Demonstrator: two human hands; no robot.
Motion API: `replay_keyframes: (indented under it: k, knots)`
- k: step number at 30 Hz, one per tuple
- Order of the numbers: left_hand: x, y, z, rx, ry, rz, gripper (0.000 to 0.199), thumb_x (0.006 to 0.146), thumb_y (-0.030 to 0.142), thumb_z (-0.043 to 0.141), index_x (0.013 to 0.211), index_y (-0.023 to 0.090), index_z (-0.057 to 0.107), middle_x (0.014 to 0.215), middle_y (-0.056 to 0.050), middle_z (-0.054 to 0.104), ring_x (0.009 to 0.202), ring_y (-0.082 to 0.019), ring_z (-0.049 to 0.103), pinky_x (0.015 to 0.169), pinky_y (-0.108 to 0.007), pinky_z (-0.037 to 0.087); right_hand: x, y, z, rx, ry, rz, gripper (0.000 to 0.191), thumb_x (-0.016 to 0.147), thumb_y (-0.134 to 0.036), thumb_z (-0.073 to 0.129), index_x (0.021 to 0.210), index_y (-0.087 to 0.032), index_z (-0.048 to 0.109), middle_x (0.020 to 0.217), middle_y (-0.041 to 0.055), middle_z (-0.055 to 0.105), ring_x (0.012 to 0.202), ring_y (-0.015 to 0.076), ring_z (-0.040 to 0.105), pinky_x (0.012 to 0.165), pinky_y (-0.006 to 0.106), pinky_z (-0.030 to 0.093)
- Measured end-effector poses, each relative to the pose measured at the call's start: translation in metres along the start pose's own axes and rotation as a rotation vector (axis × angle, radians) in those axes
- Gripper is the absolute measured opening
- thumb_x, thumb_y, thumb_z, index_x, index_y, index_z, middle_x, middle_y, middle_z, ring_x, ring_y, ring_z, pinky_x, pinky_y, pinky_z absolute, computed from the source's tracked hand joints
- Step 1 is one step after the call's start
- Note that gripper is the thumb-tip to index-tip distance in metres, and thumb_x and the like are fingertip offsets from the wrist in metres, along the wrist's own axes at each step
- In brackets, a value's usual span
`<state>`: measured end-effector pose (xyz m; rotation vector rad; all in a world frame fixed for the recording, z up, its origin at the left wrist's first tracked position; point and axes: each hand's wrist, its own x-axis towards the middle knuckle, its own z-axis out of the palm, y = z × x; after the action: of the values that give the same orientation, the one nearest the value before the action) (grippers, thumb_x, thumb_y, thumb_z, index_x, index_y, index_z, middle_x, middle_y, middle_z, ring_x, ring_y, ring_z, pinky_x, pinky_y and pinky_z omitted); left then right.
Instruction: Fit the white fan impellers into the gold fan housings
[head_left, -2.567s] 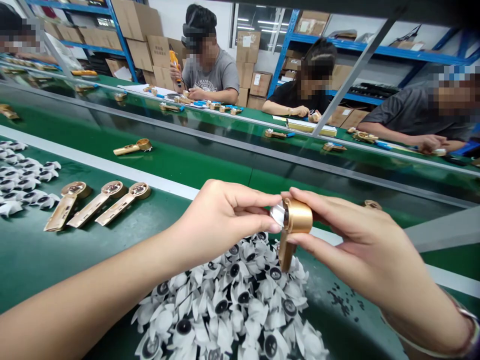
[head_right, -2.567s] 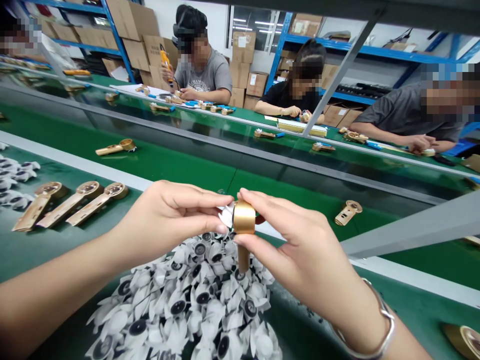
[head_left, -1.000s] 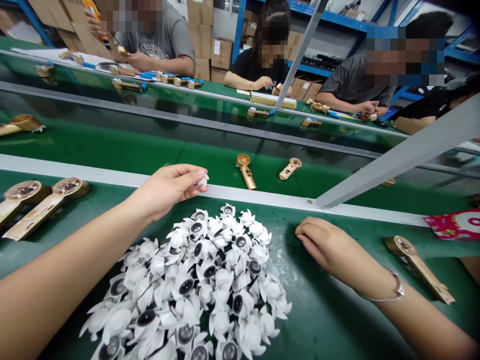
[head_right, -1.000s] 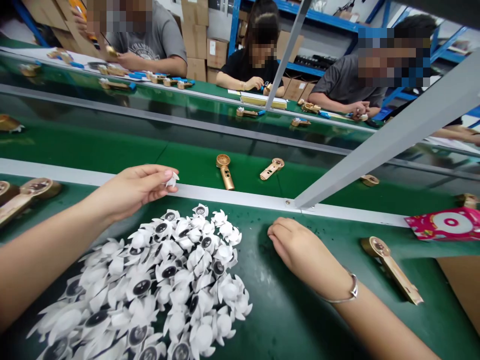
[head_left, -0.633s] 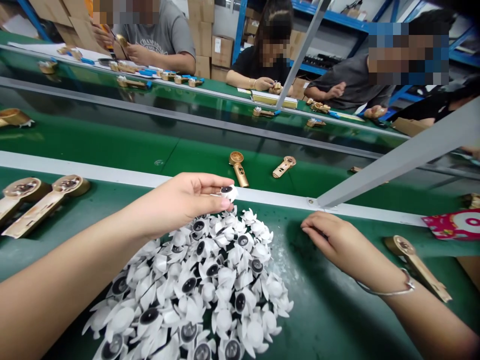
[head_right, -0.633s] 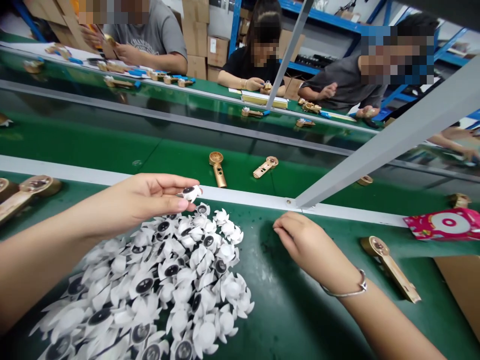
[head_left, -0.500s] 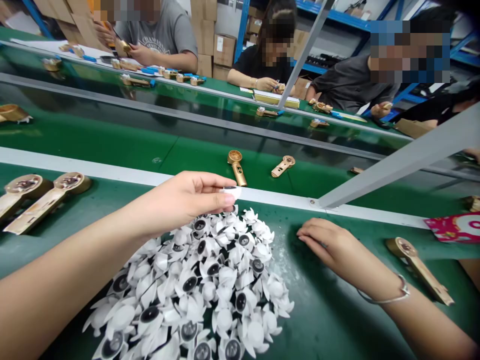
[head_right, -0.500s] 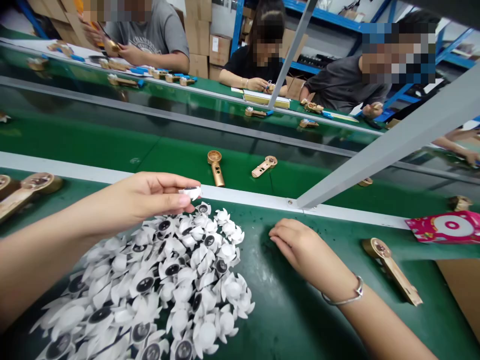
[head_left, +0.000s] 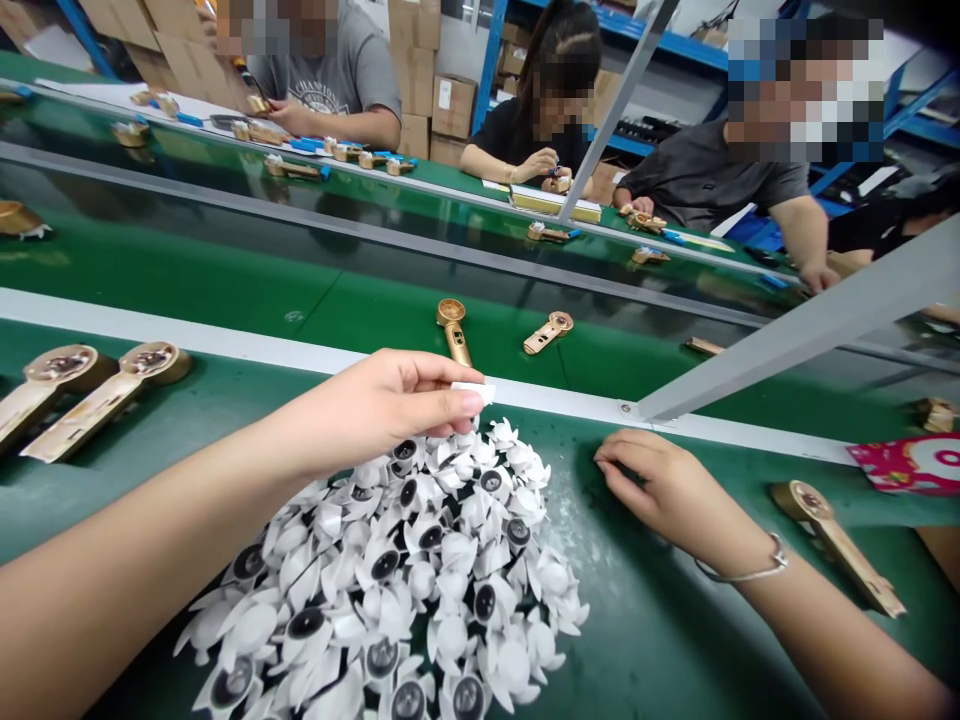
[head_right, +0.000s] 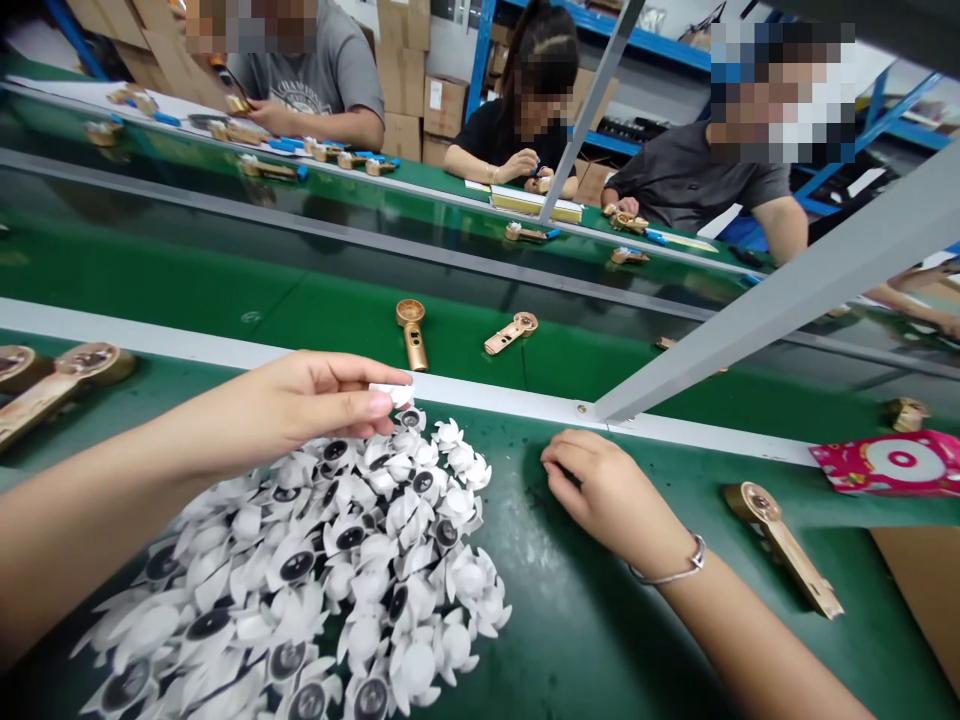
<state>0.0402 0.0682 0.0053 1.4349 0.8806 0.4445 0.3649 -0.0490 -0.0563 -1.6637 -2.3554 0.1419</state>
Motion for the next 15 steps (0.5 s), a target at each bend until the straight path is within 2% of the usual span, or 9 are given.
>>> replay_keyframes:
  k: [3,7,11,15]
  knots:
    - [0.001,-0.003,0.004,-0.018,0.005,0.043,0.035,0.078,0.047,0.074,0.106,0.025,0.077,0.086,-0.005,0.078,0.078,-0.018,0.071,0.075,-0.028,0.058,0.008,-0.012,-0.01,0.138,0.072,0.117,0.013,0.093,-0.021,0.053,0.087,-0.022,0.064,0.089,0.0052,0.068,0.083,0.0195,0.063,0.077,0.034,0.052]
    - [-0.004,-0.003,0.017,-0.118,-0.001,0.053,0.037,0.065,0.035,0.086,0.097,0.021,0.077,0.078,-0.004,0.076,0.074,-0.02,0.072,0.07,-0.03,0.059,0.029,-0.047,-0.032,0.384,0.159,0.243,0.014,0.093,-0.027,0.055,0.082,-0.024,0.063,0.085,0.0031,0.066,0.076,0.0179,0.061,0.066,0.03,0.05]
    - [-0.015,0.001,0.031,-0.252,-0.001,0.063,0.043,0.057,0.021,0.09,0.097,0.02,0.074,0.072,-0.001,0.073,0.072,-0.019,0.074,0.071,-0.029,0.061,0.054,-0.091,-0.046,0.573,0.182,0.121,0.013,0.094,-0.025,0.053,0.084,-0.024,0.06,0.079,0.0011,0.061,0.066,0.014,0.056,0.058,0.026,0.048]
    - [-0.025,0.004,0.037,-0.306,-0.007,0.12,0.046,0.056,0.014,0.09,0.098,0.022,0.073,0.079,0.001,0.073,0.076,-0.018,0.075,0.073,-0.027,0.063,0.069,-0.119,-0.047,0.565,0.241,-0.028,0.012,0.093,-0.017,0.054,0.087,-0.024,0.06,0.085,0.0023,0.064,0.076,0.0147,0.062,0.065,0.027,0.051]
